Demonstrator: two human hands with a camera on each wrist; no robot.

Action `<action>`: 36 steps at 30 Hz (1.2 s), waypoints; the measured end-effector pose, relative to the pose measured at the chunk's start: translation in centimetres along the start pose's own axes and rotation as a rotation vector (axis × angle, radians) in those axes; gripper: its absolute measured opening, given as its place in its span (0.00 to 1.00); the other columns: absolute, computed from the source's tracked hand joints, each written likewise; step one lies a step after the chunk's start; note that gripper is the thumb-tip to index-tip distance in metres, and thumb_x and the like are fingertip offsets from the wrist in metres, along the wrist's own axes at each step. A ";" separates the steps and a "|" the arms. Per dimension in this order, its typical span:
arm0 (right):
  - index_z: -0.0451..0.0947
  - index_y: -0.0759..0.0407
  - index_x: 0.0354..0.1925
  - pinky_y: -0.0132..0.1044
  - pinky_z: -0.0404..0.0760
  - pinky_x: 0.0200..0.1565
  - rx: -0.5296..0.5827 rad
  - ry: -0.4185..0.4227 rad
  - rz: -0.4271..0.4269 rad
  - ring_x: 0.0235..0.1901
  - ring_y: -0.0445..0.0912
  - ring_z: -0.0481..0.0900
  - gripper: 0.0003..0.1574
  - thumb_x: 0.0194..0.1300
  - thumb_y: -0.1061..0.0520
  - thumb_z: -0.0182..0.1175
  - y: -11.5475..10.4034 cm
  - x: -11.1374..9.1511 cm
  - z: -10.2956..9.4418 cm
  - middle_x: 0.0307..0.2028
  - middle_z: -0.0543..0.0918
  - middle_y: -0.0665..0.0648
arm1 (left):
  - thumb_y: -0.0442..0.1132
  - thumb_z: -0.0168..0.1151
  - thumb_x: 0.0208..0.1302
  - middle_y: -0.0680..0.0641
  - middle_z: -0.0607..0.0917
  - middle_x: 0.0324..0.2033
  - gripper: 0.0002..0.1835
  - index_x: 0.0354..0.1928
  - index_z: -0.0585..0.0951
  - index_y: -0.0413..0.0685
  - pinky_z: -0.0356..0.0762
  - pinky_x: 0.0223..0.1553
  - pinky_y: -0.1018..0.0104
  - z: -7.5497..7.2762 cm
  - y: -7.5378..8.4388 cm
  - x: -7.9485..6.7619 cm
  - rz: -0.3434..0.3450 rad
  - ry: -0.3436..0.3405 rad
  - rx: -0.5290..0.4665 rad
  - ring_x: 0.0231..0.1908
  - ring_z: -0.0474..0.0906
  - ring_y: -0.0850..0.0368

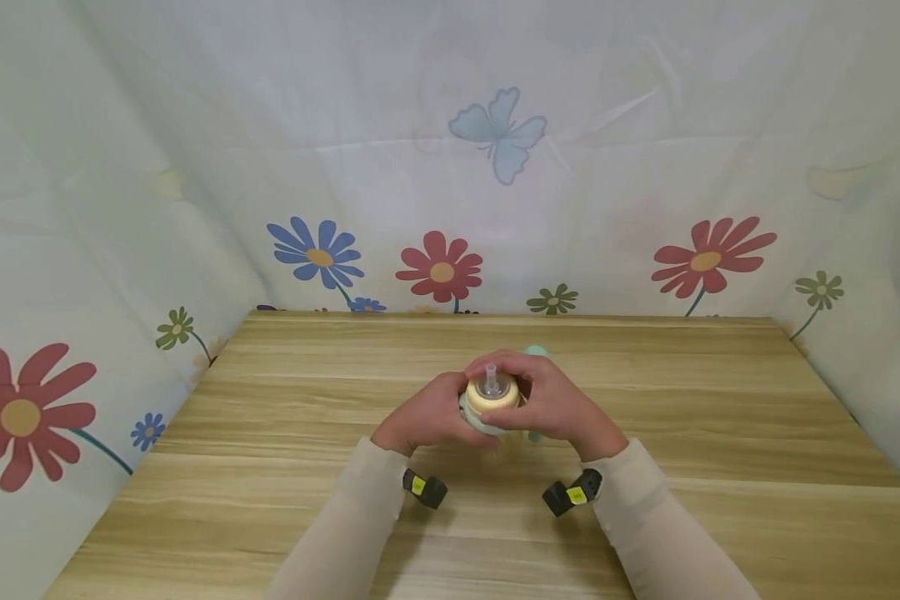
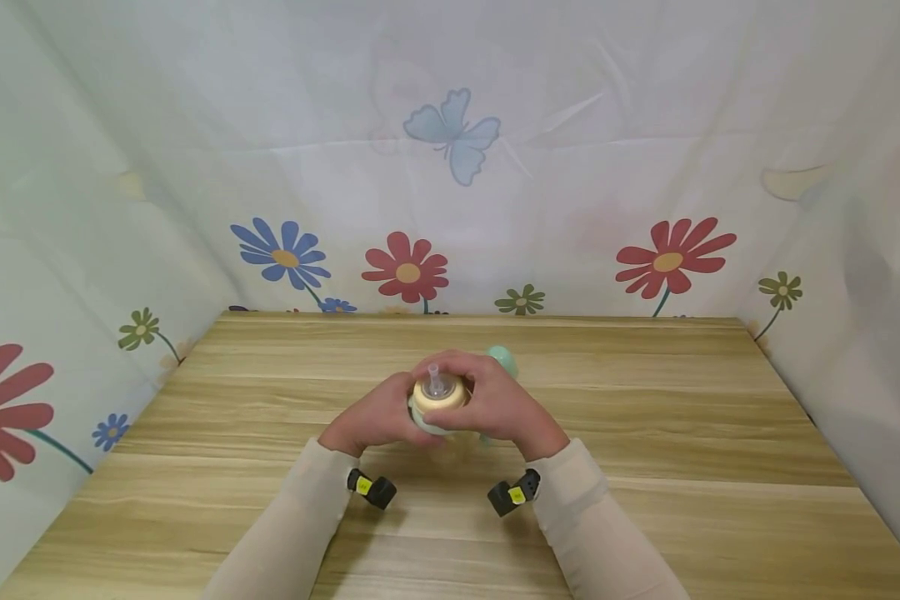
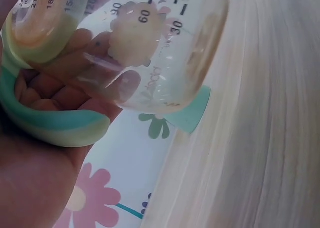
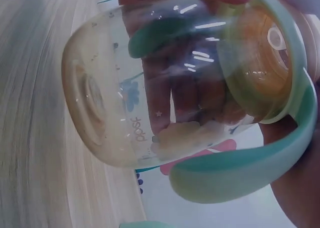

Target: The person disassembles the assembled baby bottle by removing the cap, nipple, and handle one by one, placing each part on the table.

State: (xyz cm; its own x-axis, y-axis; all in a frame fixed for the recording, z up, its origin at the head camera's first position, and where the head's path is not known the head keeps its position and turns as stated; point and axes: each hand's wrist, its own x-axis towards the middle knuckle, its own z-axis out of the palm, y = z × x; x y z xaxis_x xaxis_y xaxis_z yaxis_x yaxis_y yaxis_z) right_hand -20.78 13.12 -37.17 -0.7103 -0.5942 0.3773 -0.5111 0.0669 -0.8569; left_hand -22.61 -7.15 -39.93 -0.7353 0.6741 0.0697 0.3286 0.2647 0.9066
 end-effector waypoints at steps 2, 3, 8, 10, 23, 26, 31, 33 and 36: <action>0.79 0.53 0.51 0.38 0.78 0.57 -0.028 0.006 0.008 0.56 0.46 0.77 0.26 0.52 0.61 0.73 0.0 0.0 0.0 0.55 0.80 0.53 | 0.42 0.80 0.41 0.56 0.81 0.52 0.37 0.57 0.75 0.60 0.78 0.55 0.62 0.0 0.1 0.0 0.012 0.007 0.010 0.50 0.78 0.57; 0.79 0.53 0.51 0.38 0.78 0.57 -0.041 0.008 0.009 0.56 0.46 0.76 0.27 0.52 0.60 0.73 0.0 0.0 0.0 0.56 0.80 0.53 | 0.42 0.80 0.41 0.56 0.81 0.52 0.37 0.57 0.75 0.60 0.78 0.55 0.63 0.1 0.1 0.1 0.018 0.012 0.013 0.50 0.78 0.57; 0.79 0.49 0.54 0.42 0.77 0.57 -0.115 0.056 0.036 0.58 0.45 0.75 0.31 0.51 0.55 0.75 -0.1 0.1 -0.1 0.58 0.79 0.50 | 0.45 0.80 0.40 0.58 0.82 0.51 0.37 0.57 0.75 0.61 0.78 0.54 0.63 0.1 0.3 0.0 0.028 0.074 0.067 0.49 0.79 0.59; 0.77 0.49 0.56 0.44 0.77 0.57 -0.150 0.083 0.045 0.57 0.45 0.75 0.34 0.50 0.54 0.76 -0.2 0.1 0.0 0.58 0.78 0.50 | 0.47 0.81 0.40 0.59 0.82 0.51 0.37 0.56 0.75 0.63 0.78 0.54 0.63 0.0 0.3 -0.1 0.022 0.113 0.091 0.49 0.79 0.60; 0.74 0.50 0.62 0.45 0.80 0.54 -0.430 0.304 0.044 0.54 0.47 0.79 0.43 0.49 0.44 0.76 0.3 0.5 1.2 0.58 0.80 0.54 | 0.52 0.78 0.44 0.58 0.82 0.51 0.36 0.58 0.75 0.59 0.80 0.52 0.61 0.7 -0.1 0.5 -0.021 0.369 0.190 0.50 0.79 0.63; 0.74 0.51 0.61 0.45 0.81 0.53 -0.476 0.354 0.041 0.54 0.48 0.79 0.43 0.48 0.42 0.76 0.7 0.6 1.7 0.58 0.80 0.54 | 0.51 0.78 0.45 0.58 0.82 0.51 0.36 0.59 0.75 0.59 0.80 0.52 0.61 1.1 -0.2 0.6 -0.058 0.401 0.199 0.50 0.79 0.62; 0.75 0.53 0.59 0.46 0.80 0.52 -0.520 0.413 0.057 0.53 0.49 0.79 0.42 0.48 0.41 0.75 0.8 1.2 2.3 0.57 0.80 0.53 | 0.49 0.77 0.45 0.55 0.83 0.51 0.36 0.59 0.75 0.56 0.80 0.52 0.60 1.3 -0.4 1.0 -0.063 0.437 0.236 0.49 0.80 0.61; 0.76 0.54 0.58 0.46 0.80 0.52 -0.527 0.421 0.053 0.52 0.49 0.79 0.41 0.48 0.42 0.75 0.8 1.3 2.4 0.56 0.80 0.54 | 0.50 0.77 0.45 0.54 0.83 0.52 0.37 0.60 0.74 0.55 0.80 0.53 0.60 1.4 -0.3 1.1 -0.065 0.442 0.248 0.50 0.80 0.60; 0.77 0.56 0.57 0.47 0.80 0.51 -0.538 0.432 0.043 0.51 0.50 0.80 0.39 0.49 0.44 0.75 0.7 1.3 2.2 0.55 0.81 0.56 | 0.51 0.77 0.45 0.54 0.82 0.53 0.38 0.60 0.74 0.54 0.80 0.53 0.59 1.4 -0.1 1.3 -0.086 0.441 0.246 0.51 0.80 0.59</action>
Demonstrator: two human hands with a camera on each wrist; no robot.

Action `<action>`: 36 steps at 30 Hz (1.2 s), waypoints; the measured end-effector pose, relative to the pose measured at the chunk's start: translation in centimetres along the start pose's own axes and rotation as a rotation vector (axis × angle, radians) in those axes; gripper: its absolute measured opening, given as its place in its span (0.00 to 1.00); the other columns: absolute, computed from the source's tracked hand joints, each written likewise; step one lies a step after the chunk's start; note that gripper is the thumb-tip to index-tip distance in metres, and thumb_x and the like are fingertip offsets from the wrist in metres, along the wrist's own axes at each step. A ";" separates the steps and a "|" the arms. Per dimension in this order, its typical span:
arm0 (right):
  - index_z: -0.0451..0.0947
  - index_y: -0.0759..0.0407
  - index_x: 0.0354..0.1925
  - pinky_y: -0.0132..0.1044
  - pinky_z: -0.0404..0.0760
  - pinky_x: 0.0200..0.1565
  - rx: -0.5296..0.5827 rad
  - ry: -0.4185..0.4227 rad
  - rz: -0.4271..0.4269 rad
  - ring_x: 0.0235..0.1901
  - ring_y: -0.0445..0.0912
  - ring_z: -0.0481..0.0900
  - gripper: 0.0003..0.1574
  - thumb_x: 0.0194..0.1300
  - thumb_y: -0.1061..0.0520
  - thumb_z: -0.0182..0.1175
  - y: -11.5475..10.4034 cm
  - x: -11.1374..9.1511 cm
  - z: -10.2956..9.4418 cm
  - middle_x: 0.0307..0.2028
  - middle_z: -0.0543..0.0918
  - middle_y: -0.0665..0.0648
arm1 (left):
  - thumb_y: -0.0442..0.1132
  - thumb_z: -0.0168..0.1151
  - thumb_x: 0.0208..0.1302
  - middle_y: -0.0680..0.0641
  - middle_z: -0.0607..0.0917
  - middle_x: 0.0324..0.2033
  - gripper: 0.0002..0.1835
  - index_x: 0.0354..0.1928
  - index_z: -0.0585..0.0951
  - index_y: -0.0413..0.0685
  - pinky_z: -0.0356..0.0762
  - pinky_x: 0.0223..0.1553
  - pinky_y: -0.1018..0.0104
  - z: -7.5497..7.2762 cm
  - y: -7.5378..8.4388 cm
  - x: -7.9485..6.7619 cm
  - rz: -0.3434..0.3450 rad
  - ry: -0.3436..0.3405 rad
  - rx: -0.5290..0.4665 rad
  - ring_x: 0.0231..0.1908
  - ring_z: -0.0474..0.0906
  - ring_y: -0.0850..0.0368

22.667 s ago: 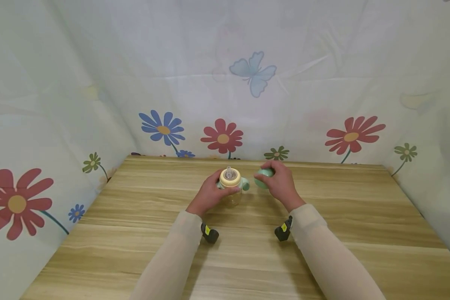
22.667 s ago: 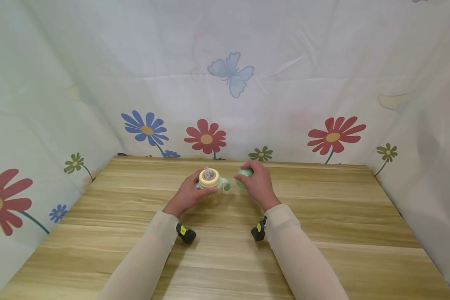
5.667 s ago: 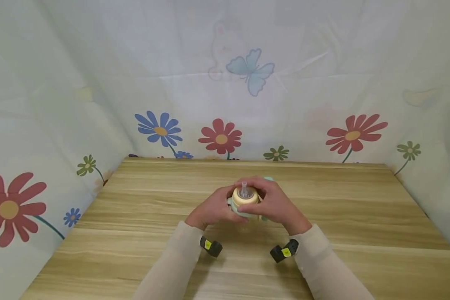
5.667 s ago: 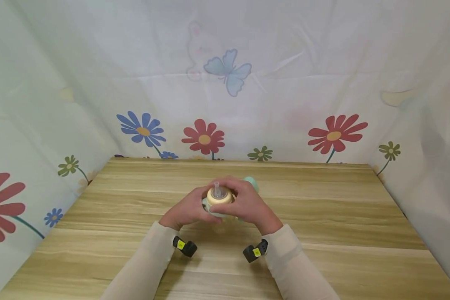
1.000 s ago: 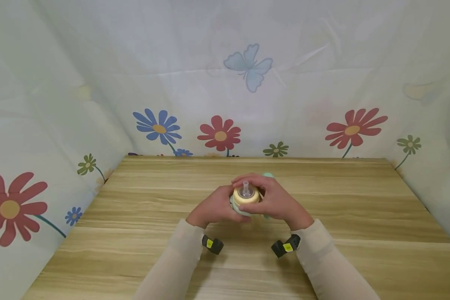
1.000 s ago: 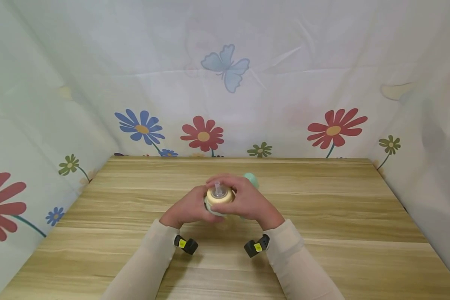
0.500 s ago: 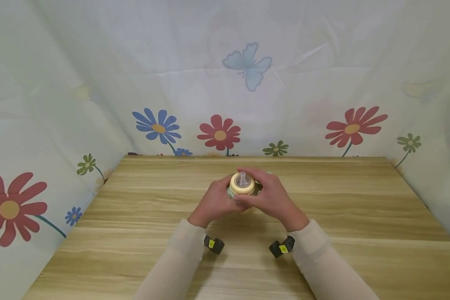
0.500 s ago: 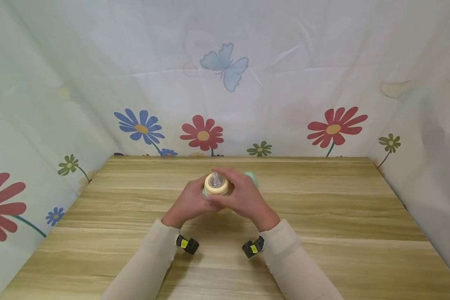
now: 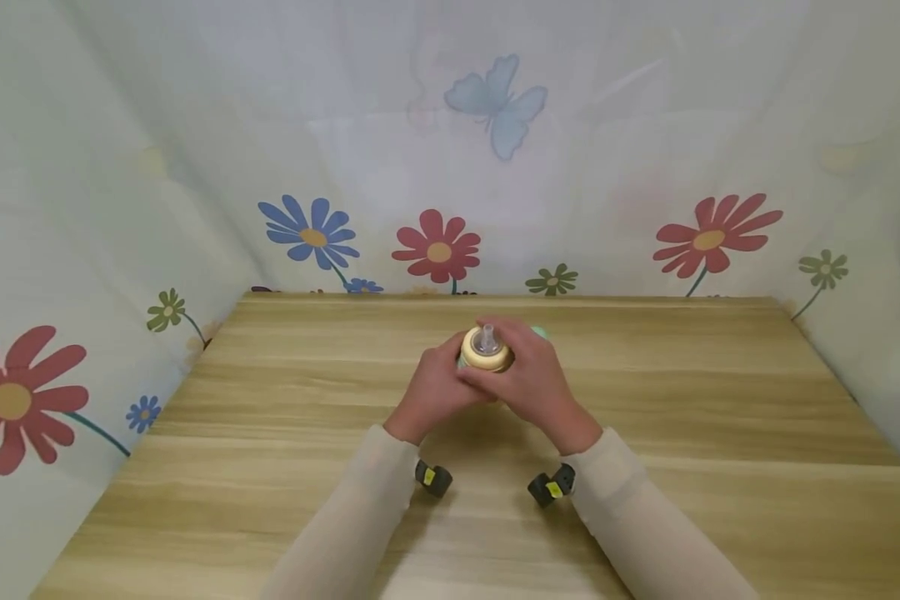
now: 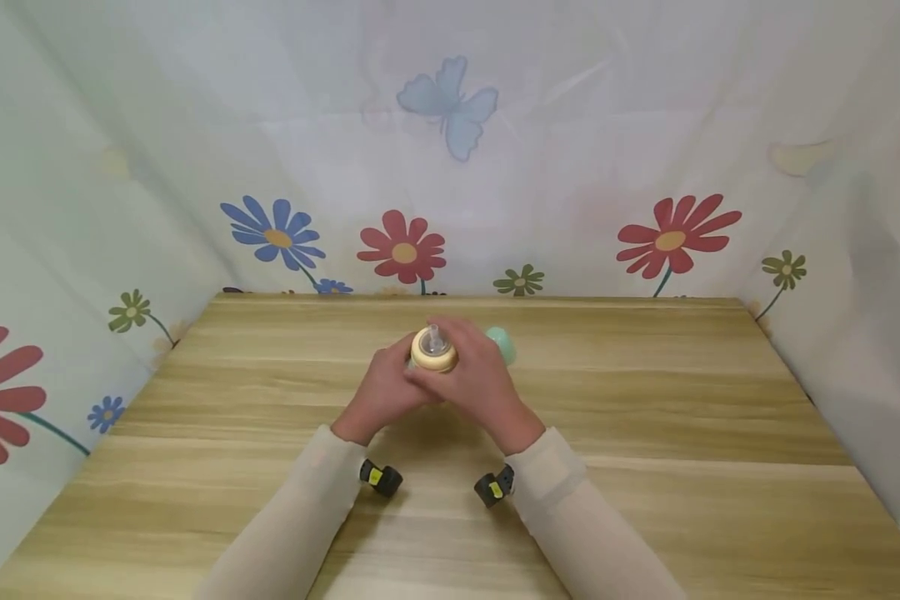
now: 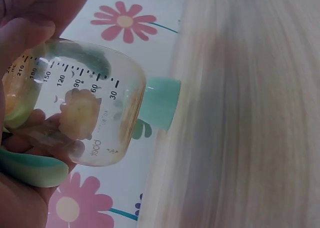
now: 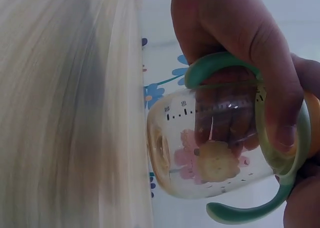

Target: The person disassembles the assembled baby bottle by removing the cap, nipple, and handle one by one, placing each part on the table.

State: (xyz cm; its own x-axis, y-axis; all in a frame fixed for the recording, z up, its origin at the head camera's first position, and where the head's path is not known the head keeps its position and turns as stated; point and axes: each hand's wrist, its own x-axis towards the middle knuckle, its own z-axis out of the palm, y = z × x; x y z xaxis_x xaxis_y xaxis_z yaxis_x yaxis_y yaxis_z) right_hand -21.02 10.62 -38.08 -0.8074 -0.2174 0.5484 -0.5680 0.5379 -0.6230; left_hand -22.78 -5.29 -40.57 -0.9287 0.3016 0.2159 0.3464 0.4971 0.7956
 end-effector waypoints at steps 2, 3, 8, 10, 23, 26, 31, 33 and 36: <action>0.77 0.55 0.57 0.46 0.81 0.50 0.003 0.007 0.000 0.50 0.50 0.80 0.38 0.49 0.45 0.76 0.0 0.0 0.2 0.54 0.81 0.56 | 0.51 0.77 0.46 0.53 0.82 0.54 0.38 0.61 0.73 0.54 0.80 0.53 0.59 -0.1 0.0 -0.1 -0.010 -0.004 -0.001 0.51 0.80 0.58; 0.77 0.56 0.56 0.46 0.81 0.50 0.009 0.013 0.000 0.50 0.50 0.80 0.37 0.49 0.46 0.76 0.0 0.0 0.2 0.54 0.82 0.56 | 0.52 0.77 0.46 0.53 0.82 0.54 0.38 0.61 0.73 0.53 0.80 0.53 0.59 -0.1 -0.1 -0.1 -0.012 -0.003 -0.002 0.51 0.80 0.58; 0.78 0.55 0.54 0.45 0.81 0.48 0.031 0.015 0.012 0.49 0.49 0.80 0.35 0.49 0.47 0.76 -0.2 -0.2 0.4 0.52 0.82 0.55 | 0.50 0.77 0.46 0.52 0.82 0.54 0.39 0.61 0.73 0.51 0.80 0.54 0.59 -0.1 -0.2 -0.3 -0.025 -0.011 -0.016 0.51 0.80 0.57; 0.78 0.55 0.54 0.45 0.81 0.48 0.032 0.008 0.016 0.49 0.49 0.80 0.35 0.49 0.46 0.76 -0.3 -0.1 0.4 0.52 0.82 0.55 | 0.49 0.77 0.46 0.51 0.82 0.54 0.39 0.61 0.72 0.51 0.79 0.54 0.59 -0.2 -0.1 -0.4 -0.035 -0.018 -0.025 0.52 0.79 0.57; 0.78 0.55 0.55 0.48 0.79 0.52 0.021 0.034 0.048 0.53 0.50 0.79 0.36 0.49 0.46 0.76 -0.8 -0.1 0.4 0.54 0.81 0.55 | 0.48 0.78 0.46 0.53 0.80 0.56 0.39 0.62 0.72 0.55 0.77 0.57 0.59 -0.3 0.2 0.0 -0.034 -0.050 -0.049 0.55 0.78 0.57; 0.78 0.55 0.55 0.47 0.80 0.50 0.024 0.037 0.046 0.51 0.50 0.80 0.35 0.49 0.46 0.76 -0.8 -0.1 0.3 0.54 0.81 0.55 | 0.47 0.78 0.45 0.53 0.81 0.55 0.38 0.61 0.73 0.54 0.78 0.57 0.59 -0.5 0.3 0.1 -0.037 -0.056 -0.042 0.54 0.78 0.58; 0.78 0.56 0.54 0.46 0.81 0.49 0.041 0.003 0.059 0.50 0.49 0.79 0.35 0.50 0.46 0.75 -0.9 -0.2 0.5 0.53 0.81 0.54 | 0.47 0.78 0.45 0.53 0.81 0.54 0.37 0.59 0.73 0.54 0.78 0.56 0.58 -0.8 0.0 0.0 -0.059 -0.078 -0.020 0.53 0.78 0.57; 0.78 0.56 0.54 0.46 0.81 0.49 0.049 -0.009 0.067 0.50 0.49 0.79 0.34 0.50 0.47 0.75 -0.9 -0.2 0.5 0.53 0.81 0.54 | 0.48 0.78 0.45 0.53 0.81 0.55 0.37 0.60 0.73 0.54 0.78 0.57 0.59 -0.8 -0.2 0.0 -0.058 -0.089 -0.009 0.53 0.78 0.57; 0.78 0.55 0.53 0.46 0.81 0.49 0.062 -0.029 0.070 0.50 0.49 0.79 0.33 0.51 0.47 0.75 -0.9 -0.2 0.4 0.53 0.81 0.54 | 0.50 0.78 0.45 0.54 0.81 0.54 0.37 0.59 0.74 0.55 0.78 0.57 0.59 -0.8 -0.4 0.1 -0.051 -0.096 0.006 0.53 0.78 0.58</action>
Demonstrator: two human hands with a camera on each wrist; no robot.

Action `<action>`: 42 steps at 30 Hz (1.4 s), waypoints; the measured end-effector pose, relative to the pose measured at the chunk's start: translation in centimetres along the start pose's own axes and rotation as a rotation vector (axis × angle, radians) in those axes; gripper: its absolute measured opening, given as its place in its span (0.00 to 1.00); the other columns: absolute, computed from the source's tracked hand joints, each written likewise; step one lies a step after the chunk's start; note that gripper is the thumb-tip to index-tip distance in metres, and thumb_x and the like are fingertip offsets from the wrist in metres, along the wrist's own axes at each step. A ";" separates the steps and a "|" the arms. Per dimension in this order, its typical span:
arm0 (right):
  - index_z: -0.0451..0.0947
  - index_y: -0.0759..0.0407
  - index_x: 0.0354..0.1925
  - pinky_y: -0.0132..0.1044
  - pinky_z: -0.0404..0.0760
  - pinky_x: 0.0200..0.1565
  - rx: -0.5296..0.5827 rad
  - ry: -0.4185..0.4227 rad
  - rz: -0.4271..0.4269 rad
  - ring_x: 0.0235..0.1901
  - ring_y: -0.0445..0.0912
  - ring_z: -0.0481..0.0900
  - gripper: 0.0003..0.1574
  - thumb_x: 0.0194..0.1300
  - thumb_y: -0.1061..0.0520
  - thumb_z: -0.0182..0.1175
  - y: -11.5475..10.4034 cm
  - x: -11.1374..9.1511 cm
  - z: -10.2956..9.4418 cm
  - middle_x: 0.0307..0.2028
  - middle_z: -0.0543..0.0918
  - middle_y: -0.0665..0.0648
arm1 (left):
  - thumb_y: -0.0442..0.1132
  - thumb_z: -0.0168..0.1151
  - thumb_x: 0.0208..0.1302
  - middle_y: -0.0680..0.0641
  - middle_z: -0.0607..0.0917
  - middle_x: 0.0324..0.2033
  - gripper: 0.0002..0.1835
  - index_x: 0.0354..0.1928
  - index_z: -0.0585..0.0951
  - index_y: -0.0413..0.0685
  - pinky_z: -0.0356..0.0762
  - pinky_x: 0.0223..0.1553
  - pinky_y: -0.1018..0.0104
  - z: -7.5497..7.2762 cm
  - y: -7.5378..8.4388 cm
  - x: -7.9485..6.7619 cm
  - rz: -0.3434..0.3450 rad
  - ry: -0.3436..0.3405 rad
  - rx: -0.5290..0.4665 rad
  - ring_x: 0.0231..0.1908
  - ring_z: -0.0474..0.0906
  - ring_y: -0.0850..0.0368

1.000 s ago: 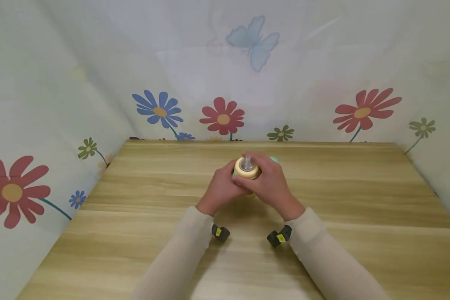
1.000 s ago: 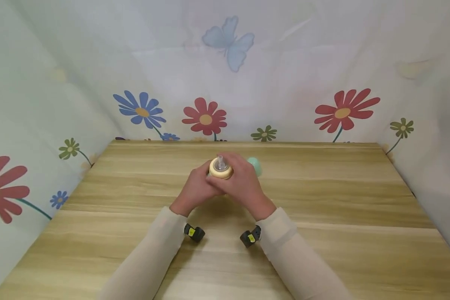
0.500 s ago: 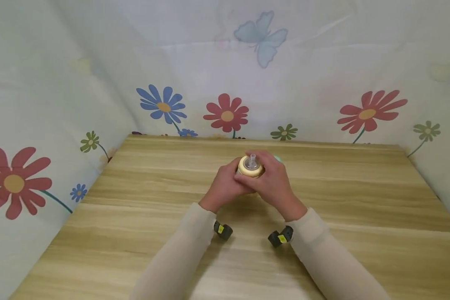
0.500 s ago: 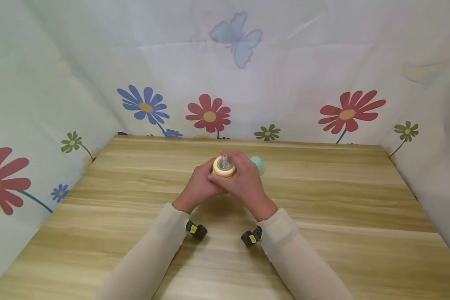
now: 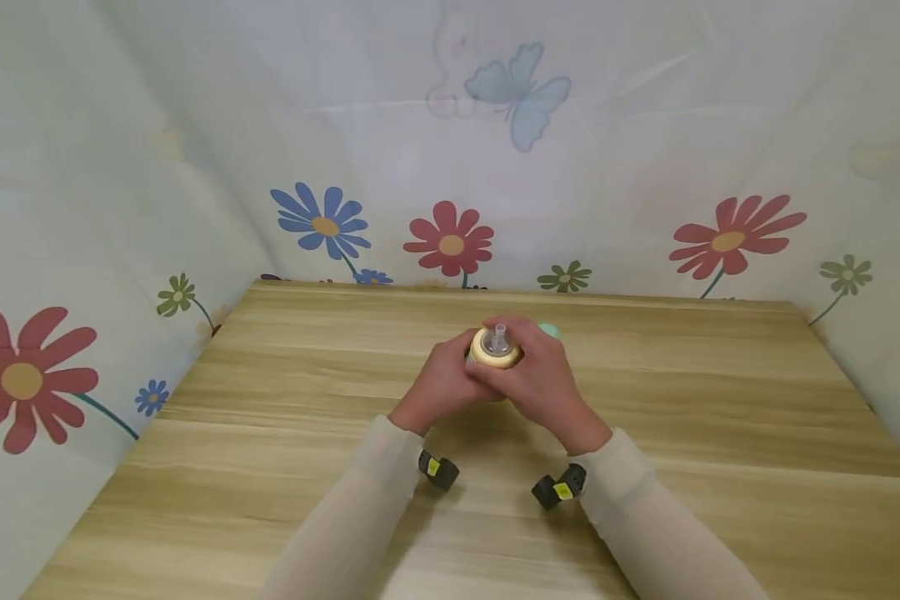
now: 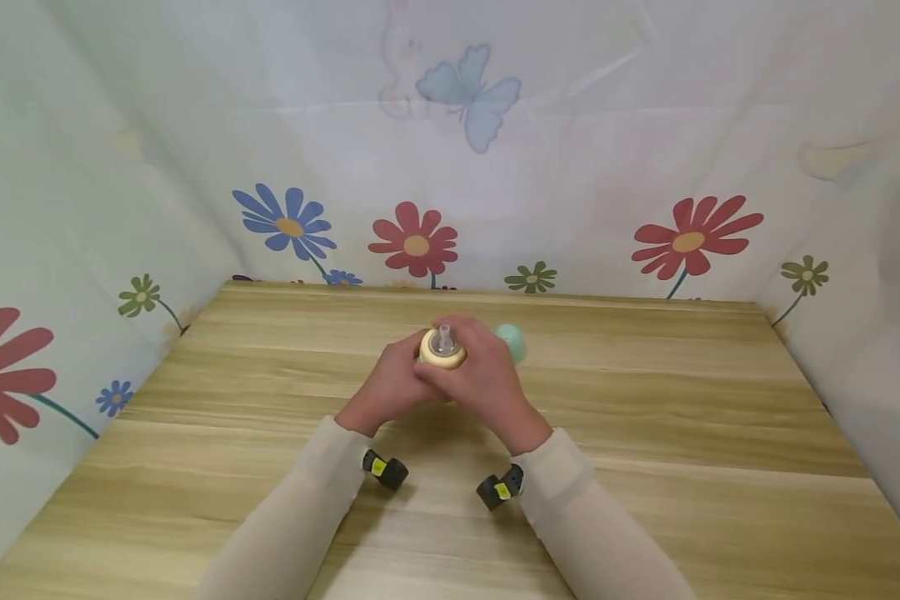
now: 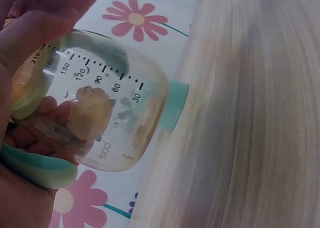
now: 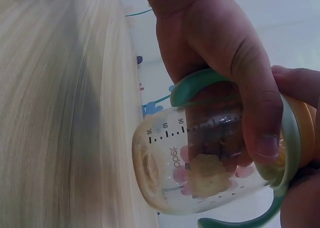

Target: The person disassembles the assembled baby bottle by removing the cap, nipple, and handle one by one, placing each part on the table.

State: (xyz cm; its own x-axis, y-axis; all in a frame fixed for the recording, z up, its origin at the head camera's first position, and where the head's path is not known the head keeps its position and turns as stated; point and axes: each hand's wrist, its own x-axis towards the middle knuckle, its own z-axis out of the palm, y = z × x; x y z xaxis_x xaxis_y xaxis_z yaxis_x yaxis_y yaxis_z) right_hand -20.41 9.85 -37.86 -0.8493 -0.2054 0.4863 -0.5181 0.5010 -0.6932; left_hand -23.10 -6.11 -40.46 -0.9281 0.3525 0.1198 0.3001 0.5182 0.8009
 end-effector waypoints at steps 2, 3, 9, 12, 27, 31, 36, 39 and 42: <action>0.78 0.55 0.53 0.46 0.81 0.49 0.002 -0.013 0.002 0.50 0.48 0.79 0.32 0.51 0.47 0.75 0.0 0.0 0.0 0.52 0.81 0.54 | 0.50 0.78 0.45 0.54 0.81 0.55 0.37 0.59 0.73 0.55 0.78 0.57 0.59 0.0 -0.2 0.0 0.007 -0.005 -0.003 0.53 0.78 0.58; 0.78 0.55 0.52 0.45 0.81 0.49 0.003 -0.018 0.001 0.50 0.48 0.79 0.32 0.51 0.47 0.75 0.1 0.0 0.0 0.52 0.82 0.53 | 0.50 0.78 0.45 0.54 0.81 0.55 0.37 0.60 0.73 0.55 0.78 0.57 0.60 0.0 -0.2 -0.1 0.011 -0.010 -0.007 0.54 0.78 0.58; 0.79 0.52 0.52 0.44 0.82 0.49 0.028 -0.071 0.005 0.49 0.47 0.79 0.30 0.51 0.47 0.75 0.4 0.1 -0.4 0.52 0.82 0.51 | 0.54 0.77 0.46 0.57 0.80 0.56 0.38 0.61 0.72 0.59 0.77 0.57 0.61 0.0 -0.3 -0.2 0.033 -0.041 -0.009 0.55 0.77 0.60; 0.79 0.52 0.51 0.44 0.82 0.49 0.045 -0.101 0.003 0.49 0.46 0.79 0.30 0.51 0.47 0.75 0.4 0.1 -0.6 0.52 0.82 0.50 | 0.54 0.78 0.44 0.58 0.80 0.55 0.39 0.61 0.73 0.60 0.77 0.57 0.62 0.0 -0.4 -0.2 0.051 -0.048 -0.026 0.54 0.77 0.61; 0.80 0.48 0.52 0.41 0.81 0.51 0.126 -0.238 -0.048 0.50 0.42 0.79 0.32 0.48 0.47 0.76 0.7 0.3 -1.7 0.53 0.80 0.46 | 0.53 0.80 0.41 0.61 0.80 0.53 0.40 0.60 0.74 0.65 0.78 0.56 0.62 -0.5 -0.6 -0.3 0.081 -0.128 -0.094 0.52 0.77 0.63; 0.79 0.47 0.53 0.42 0.80 0.52 0.140 -0.275 -0.038 0.50 0.42 0.79 0.32 0.49 0.48 0.76 0.7 0.3 -1.9 0.54 0.80 0.46 | 0.50 0.80 0.42 0.61 0.80 0.53 0.38 0.59 0.74 0.65 0.77 0.56 0.61 -0.7 -0.4 -0.4 0.085 -0.152 -0.108 0.52 0.78 0.63; 0.79 0.46 0.54 0.42 0.80 0.52 0.160 -0.318 -0.032 0.51 0.42 0.78 0.30 0.51 0.50 0.75 0.6 0.3 -2.1 0.55 0.79 0.46 | 0.46 0.80 0.43 0.61 0.81 0.52 0.37 0.58 0.74 0.65 0.78 0.56 0.61 -0.8 -0.4 -0.5 0.089 -0.177 -0.132 0.51 0.78 0.62; 0.78 0.46 0.54 0.42 0.80 0.52 0.161 -0.328 -0.037 0.52 0.43 0.78 0.30 0.51 0.52 0.75 0.7 0.3 -2.2 0.55 0.79 0.47 | 0.46 0.80 0.43 0.61 0.81 0.52 0.37 0.58 0.74 0.65 0.78 0.55 0.62 -0.7 -0.4 -0.4 0.093 -0.176 -0.129 0.51 0.78 0.63; 0.78 0.47 0.54 0.42 0.80 0.53 0.153 -0.327 -0.047 0.54 0.44 0.77 0.31 0.51 0.53 0.75 0.8 0.3 -2.2 0.56 0.79 0.47 | 0.48 0.80 0.42 0.60 0.81 0.52 0.37 0.58 0.74 0.64 0.78 0.55 0.62 -0.7 -0.5 -0.4 0.103 -0.166 -0.119 0.51 0.79 0.62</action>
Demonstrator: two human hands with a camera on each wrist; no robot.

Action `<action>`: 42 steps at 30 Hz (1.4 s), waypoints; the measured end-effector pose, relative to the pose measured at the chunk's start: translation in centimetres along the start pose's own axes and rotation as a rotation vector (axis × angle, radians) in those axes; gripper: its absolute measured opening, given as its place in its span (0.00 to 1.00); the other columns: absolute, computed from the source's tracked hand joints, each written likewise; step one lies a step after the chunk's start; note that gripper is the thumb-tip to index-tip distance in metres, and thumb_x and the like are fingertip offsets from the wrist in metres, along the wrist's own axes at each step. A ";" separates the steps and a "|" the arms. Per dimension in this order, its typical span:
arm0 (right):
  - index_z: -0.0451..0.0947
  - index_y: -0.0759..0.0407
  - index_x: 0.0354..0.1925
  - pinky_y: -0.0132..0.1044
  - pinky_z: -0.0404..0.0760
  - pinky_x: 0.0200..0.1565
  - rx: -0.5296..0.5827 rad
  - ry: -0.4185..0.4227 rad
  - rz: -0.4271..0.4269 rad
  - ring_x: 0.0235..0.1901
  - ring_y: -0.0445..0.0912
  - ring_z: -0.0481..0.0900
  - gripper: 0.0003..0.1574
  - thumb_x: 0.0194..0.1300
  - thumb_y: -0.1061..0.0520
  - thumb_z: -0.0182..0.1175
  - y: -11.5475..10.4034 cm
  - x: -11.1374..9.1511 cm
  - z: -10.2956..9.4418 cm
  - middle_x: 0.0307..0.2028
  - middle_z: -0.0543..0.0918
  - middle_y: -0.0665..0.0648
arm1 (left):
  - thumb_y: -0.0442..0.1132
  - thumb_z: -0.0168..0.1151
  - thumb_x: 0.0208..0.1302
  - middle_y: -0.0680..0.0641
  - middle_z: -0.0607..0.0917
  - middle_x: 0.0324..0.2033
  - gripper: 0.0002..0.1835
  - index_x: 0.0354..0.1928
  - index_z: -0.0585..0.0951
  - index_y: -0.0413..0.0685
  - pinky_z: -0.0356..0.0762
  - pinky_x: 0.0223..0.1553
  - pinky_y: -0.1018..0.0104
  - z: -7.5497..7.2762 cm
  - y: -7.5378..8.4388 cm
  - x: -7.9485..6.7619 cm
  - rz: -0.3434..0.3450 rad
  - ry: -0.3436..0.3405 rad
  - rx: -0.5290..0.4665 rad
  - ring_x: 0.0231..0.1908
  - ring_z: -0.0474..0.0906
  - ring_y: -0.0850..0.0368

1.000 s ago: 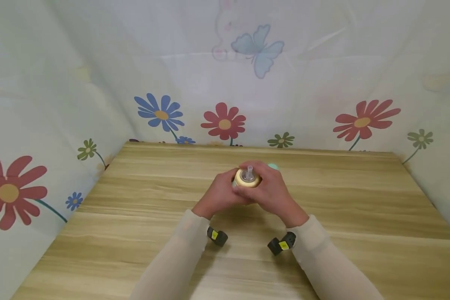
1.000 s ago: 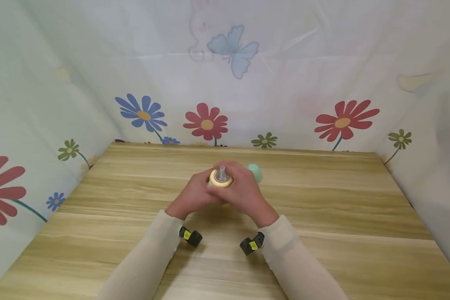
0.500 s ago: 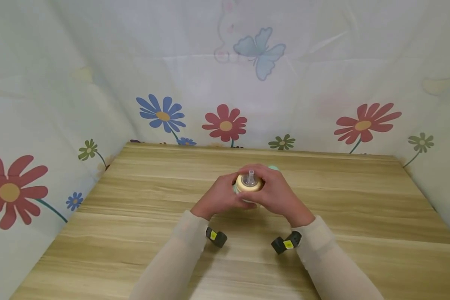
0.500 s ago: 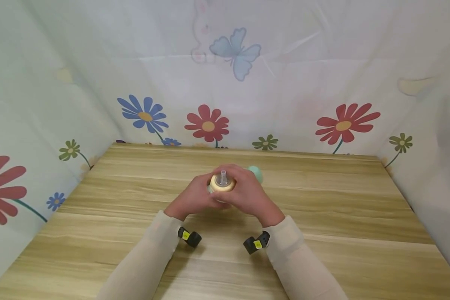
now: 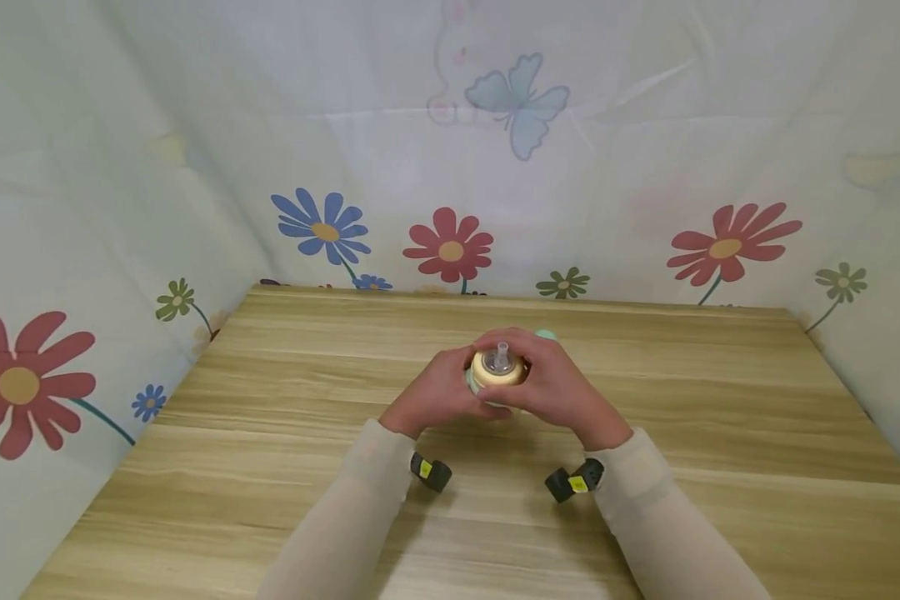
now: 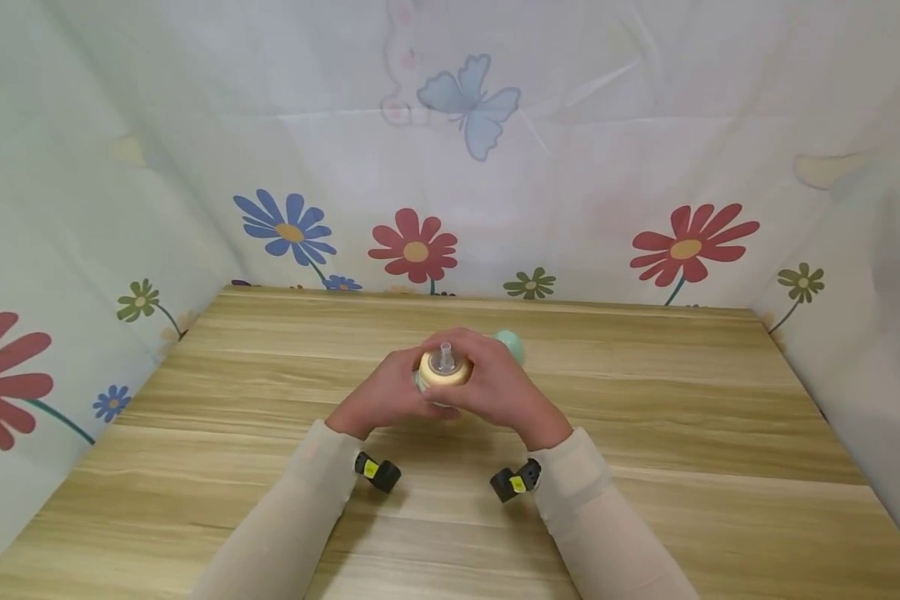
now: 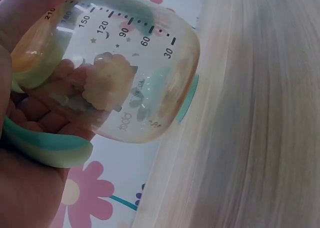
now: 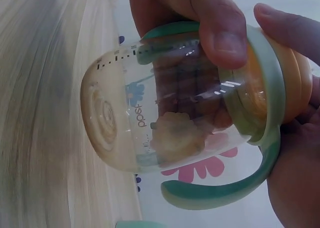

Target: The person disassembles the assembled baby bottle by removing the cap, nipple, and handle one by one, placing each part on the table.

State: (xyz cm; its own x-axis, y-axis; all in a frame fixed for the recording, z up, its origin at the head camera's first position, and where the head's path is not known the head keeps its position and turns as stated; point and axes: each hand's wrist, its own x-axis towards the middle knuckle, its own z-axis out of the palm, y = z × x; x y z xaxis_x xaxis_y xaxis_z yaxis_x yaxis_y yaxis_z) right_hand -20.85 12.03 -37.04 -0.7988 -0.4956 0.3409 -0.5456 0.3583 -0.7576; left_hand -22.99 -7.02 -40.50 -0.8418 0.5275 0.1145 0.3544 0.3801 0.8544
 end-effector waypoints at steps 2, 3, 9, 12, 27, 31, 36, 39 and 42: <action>0.78 0.48 0.55 0.42 0.80 0.54 -0.012 0.003 -0.009 0.55 0.45 0.77 0.32 0.51 0.53 0.75 0.0 0.0 0.0 0.57 0.79 0.48 | 0.50 0.80 0.42 0.60 0.81 0.52 0.38 0.58 0.74 0.63 0.78 0.54 0.62 0.0 0.0 0.0 0.003 0.008 0.006 0.50 0.79 0.62; 0.78 0.48 0.56 0.43 0.80 0.54 -0.016 0.006 -0.012 0.56 0.45 0.77 0.32 0.51 0.53 0.75 0.1 0.0 -0.1 0.58 0.79 0.49 | 0.51 0.80 0.42 0.60 0.81 0.52 0.38 0.59 0.74 0.62 0.78 0.54 0.62 0.0 0.0 0.0 0.005 0.012 0.012 0.50 0.79 0.63; 0.77 0.50 0.58 0.46 0.79 0.56 -0.048 0.043 -0.024 0.58 0.47 0.76 0.36 0.50 0.49 0.76 0.1 0.0 0.1 0.60 0.78 0.50 | 0.54 0.79 0.43 0.59 0.81 0.52 0.39 0.60 0.73 0.62 0.79 0.54 0.62 0.2 0.0 0.1 0.024 0.041 0.027 0.51 0.79 0.63; 0.77 0.51 0.58 0.45 0.80 0.56 -0.079 0.080 -0.027 0.56 0.47 0.77 0.37 0.49 0.47 0.76 0.1 0.0 0.3 0.59 0.78 0.50 | 0.55 0.77 0.44 0.59 0.81 0.53 0.39 0.61 0.72 0.62 0.79 0.54 0.62 0.2 0.1 0.0 0.032 0.059 0.038 0.51 0.79 0.63; 0.74 0.54 0.60 0.48 0.80 0.54 -0.245 0.245 0.003 0.54 0.51 0.78 0.42 0.49 0.43 0.75 0.2 0.3 1.0 0.57 0.78 0.56 | 0.52 0.77 0.47 0.55 0.81 0.55 0.39 0.62 0.72 0.57 0.78 0.57 0.58 0.7 0.5 0.2 -0.114 0.224 0.083 0.53 0.78 0.59; 0.75 0.54 0.59 0.48 0.80 0.53 -0.251 0.261 0.006 0.54 0.50 0.78 0.41 0.49 0.43 0.75 0.3 0.3 1.2 0.57 0.78 0.56 | 0.52 0.77 0.48 0.54 0.81 0.56 0.39 0.62 0.72 0.56 0.78 0.57 0.59 0.8 0.4 0.3 -0.108 0.219 0.082 0.54 0.78 0.59; 0.76 0.56 0.57 0.47 0.80 0.52 -0.258 0.271 -0.011 0.53 0.49 0.79 0.38 0.51 0.43 0.74 0.4 0.4 1.3 0.56 0.79 0.55 | 0.52 0.77 0.47 0.54 0.81 0.56 0.39 0.62 0.72 0.55 0.78 0.56 0.60 0.9 0.3 0.4 -0.103 0.217 0.106 0.54 0.78 0.60; 0.77 0.56 0.55 0.47 0.81 0.51 -0.258 0.268 -0.018 0.52 0.49 0.79 0.36 0.51 0.44 0.74 0.4 0.4 1.3 0.55 0.80 0.55 | 0.52 0.78 0.46 0.54 0.81 0.55 0.39 0.61 0.73 0.55 0.78 0.56 0.60 0.9 0.3 0.4 -0.097 0.216 0.115 0.53 0.78 0.60; 0.77 0.55 0.55 0.47 0.81 0.51 -0.252 0.258 -0.017 0.52 0.49 0.79 0.35 0.51 0.44 0.74 0.3 0.4 1.3 0.55 0.80 0.55 | 0.51 0.78 0.46 0.54 0.82 0.54 0.38 0.60 0.73 0.54 0.78 0.55 0.60 0.8 0.2 0.3 -0.089 0.208 0.119 0.52 0.79 0.60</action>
State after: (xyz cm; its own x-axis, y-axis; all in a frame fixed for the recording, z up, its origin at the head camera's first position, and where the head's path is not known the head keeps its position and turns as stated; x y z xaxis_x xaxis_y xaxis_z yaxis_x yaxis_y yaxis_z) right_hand -21.05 10.92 -37.84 -0.8092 -0.2987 0.5059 -0.5790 0.5512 -0.6007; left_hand -22.85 -6.14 -40.68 -0.9332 0.3248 0.1534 0.3097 0.5112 0.8017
